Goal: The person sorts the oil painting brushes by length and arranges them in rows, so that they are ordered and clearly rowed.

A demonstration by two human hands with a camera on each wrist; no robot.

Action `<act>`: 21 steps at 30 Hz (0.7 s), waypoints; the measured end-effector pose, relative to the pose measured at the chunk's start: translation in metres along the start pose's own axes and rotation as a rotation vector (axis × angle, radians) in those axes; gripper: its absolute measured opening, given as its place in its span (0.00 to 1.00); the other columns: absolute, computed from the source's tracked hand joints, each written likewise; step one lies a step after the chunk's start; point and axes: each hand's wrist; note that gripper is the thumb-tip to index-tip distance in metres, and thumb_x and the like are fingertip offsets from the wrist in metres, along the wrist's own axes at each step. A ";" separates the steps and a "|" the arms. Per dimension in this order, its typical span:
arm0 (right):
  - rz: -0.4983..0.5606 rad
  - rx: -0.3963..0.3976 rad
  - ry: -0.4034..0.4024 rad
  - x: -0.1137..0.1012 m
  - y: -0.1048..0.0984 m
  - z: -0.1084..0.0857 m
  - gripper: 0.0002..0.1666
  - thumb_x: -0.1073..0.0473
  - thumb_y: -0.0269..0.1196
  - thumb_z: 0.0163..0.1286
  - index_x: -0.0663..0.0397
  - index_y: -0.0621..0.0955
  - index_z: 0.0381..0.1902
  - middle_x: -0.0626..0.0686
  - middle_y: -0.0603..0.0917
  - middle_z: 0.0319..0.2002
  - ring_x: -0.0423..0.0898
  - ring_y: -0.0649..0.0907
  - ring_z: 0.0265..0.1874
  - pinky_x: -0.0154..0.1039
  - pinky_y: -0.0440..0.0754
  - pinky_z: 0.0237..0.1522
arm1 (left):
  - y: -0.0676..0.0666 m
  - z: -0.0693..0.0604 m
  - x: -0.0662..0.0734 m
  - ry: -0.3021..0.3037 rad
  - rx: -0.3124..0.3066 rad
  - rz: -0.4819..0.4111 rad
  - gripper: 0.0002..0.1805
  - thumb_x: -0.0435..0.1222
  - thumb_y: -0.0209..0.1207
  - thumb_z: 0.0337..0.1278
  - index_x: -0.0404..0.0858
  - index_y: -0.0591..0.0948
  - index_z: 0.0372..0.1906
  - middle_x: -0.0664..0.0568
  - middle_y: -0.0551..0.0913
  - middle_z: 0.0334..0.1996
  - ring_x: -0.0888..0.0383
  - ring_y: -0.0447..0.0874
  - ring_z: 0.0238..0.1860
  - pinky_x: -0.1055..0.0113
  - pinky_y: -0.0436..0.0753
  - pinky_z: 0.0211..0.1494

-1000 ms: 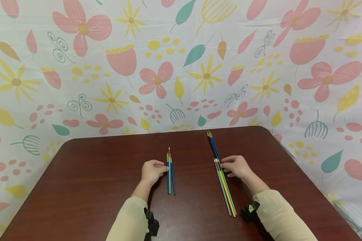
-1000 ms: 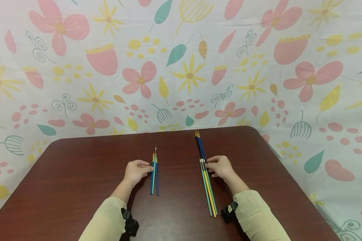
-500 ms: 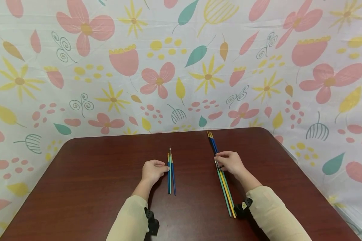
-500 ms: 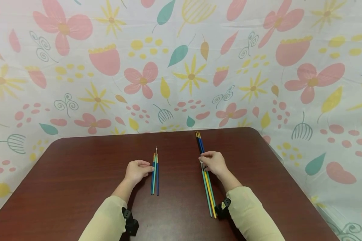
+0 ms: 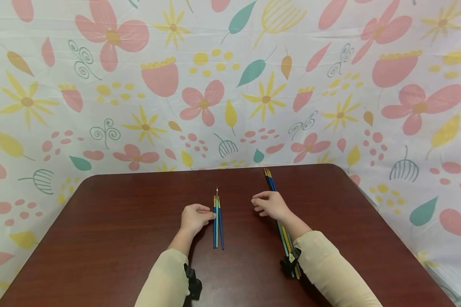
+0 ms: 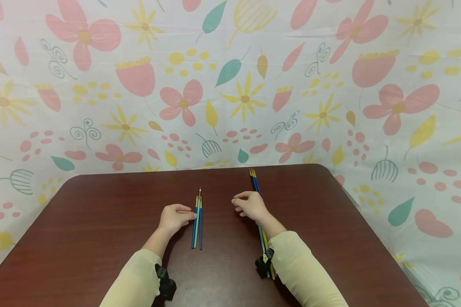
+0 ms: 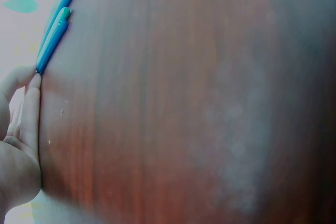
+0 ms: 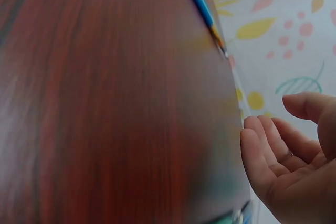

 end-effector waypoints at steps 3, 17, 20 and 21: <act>0.010 -0.022 0.012 -0.005 0.010 0.004 0.21 0.58 0.58 0.68 0.66 0.77 0.55 0.66 0.82 0.49 0.53 0.86 0.40 0.44 0.86 0.37 | 0.000 0.001 -0.001 0.006 0.002 -0.001 0.15 0.34 0.70 0.44 0.32 0.83 0.38 0.42 0.87 0.35 0.57 0.85 0.28 0.63 0.85 0.34; 0.094 -0.044 0.062 -0.020 0.049 0.025 0.21 0.58 0.58 0.68 0.63 0.78 0.55 0.61 0.82 0.51 0.52 0.86 0.42 0.43 0.86 0.38 | 0.001 0.005 -0.003 0.011 0.005 -0.013 0.14 0.34 0.71 0.43 0.32 0.83 0.37 0.42 0.87 0.34 0.57 0.86 0.28 0.64 0.85 0.33; 0.111 -0.049 0.077 -0.022 0.056 0.029 0.21 0.59 0.58 0.68 0.63 0.78 0.55 0.61 0.82 0.51 0.52 0.86 0.42 0.43 0.86 0.38 | 0.001 0.005 -0.002 0.013 0.008 -0.011 0.14 0.34 0.71 0.43 0.32 0.83 0.37 0.42 0.87 0.34 0.57 0.86 0.28 0.64 0.85 0.33; 0.119 -0.053 0.079 -0.022 0.058 0.030 0.20 0.59 0.58 0.68 0.64 0.78 0.55 0.61 0.82 0.51 0.52 0.86 0.42 0.43 0.86 0.38 | 0.001 0.005 -0.002 0.011 0.009 -0.010 0.14 0.34 0.71 0.43 0.33 0.83 0.37 0.42 0.87 0.34 0.58 0.86 0.28 0.64 0.85 0.33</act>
Point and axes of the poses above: each hand's wrist, its own z-axis towards the middle knuckle, its own y-axis out of the palm, x = y × z
